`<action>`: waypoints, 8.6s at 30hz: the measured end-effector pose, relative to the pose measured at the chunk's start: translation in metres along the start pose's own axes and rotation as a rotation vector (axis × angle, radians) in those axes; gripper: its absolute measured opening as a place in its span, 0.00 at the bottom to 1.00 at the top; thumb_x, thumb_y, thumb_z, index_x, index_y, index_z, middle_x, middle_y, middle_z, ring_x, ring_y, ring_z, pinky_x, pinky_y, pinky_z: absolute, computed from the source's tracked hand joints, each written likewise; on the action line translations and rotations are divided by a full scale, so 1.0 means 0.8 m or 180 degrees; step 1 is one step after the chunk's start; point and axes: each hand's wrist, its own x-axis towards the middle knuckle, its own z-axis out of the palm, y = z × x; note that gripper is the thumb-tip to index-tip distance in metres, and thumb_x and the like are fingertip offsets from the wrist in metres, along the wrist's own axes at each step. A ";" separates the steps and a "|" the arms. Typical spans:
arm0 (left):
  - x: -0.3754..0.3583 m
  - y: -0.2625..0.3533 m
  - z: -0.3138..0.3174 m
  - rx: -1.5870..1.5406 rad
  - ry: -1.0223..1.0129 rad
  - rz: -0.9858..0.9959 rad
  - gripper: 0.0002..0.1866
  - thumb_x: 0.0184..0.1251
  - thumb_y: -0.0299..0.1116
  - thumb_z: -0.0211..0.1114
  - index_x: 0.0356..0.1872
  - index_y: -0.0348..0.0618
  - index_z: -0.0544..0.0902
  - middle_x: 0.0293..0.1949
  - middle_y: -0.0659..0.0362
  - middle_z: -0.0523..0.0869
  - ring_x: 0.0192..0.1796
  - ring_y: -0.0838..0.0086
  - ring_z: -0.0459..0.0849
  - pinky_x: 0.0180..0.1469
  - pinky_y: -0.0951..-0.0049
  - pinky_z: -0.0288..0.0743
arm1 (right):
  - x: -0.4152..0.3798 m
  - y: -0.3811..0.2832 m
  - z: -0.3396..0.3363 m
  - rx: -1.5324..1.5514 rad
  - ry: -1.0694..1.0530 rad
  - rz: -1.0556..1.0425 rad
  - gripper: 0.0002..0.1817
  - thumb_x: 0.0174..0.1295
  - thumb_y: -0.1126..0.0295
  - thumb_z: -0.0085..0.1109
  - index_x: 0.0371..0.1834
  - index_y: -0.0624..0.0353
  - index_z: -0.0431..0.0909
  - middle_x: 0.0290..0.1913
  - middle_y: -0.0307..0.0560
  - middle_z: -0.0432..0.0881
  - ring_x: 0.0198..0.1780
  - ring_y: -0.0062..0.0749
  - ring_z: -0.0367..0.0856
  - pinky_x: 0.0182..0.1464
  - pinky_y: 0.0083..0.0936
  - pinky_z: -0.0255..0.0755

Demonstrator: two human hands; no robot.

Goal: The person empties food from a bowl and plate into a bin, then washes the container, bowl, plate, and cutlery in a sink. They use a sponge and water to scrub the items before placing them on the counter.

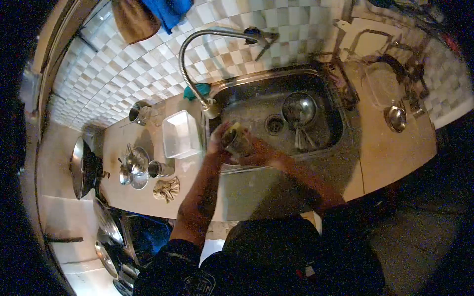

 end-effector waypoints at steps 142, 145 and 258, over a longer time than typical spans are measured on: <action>0.007 -0.069 -0.097 0.4021 0.0615 0.2271 0.22 0.59 0.31 0.66 0.55 0.40 0.76 0.49 0.56 0.83 0.49 0.64 0.82 0.51 0.66 0.76 | 0.086 -0.012 -0.085 -0.1604 -0.0017 -0.2752 0.19 0.58 0.68 0.64 0.50 0.64 0.73 0.53 0.60 0.72 0.50 0.52 0.77 0.55 0.40 0.70; 0.082 -0.082 -0.164 0.1495 0.0937 0.1269 0.15 0.60 0.37 0.68 0.44 0.42 0.78 0.37 0.62 0.84 0.37 0.71 0.82 0.39 0.69 0.75 | 0.082 0.011 -0.066 -0.1575 0.1359 -0.1177 0.12 0.57 0.69 0.61 0.42 0.63 0.79 0.44 0.58 0.78 0.48 0.53 0.78 0.54 0.43 0.70; -0.091 0.130 -0.080 0.4597 0.2822 0.3268 0.18 0.77 0.38 0.42 0.54 0.36 0.74 0.39 0.42 0.82 0.42 0.46 0.82 0.45 0.50 0.73 | 0.061 0.086 -0.026 -0.1724 0.0840 0.1429 0.36 0.59 0.51 0.62 0.65 0.60 0.62 0.56 0.73 0.71 0.55 0.62 0.75 0.54 0.47 0.72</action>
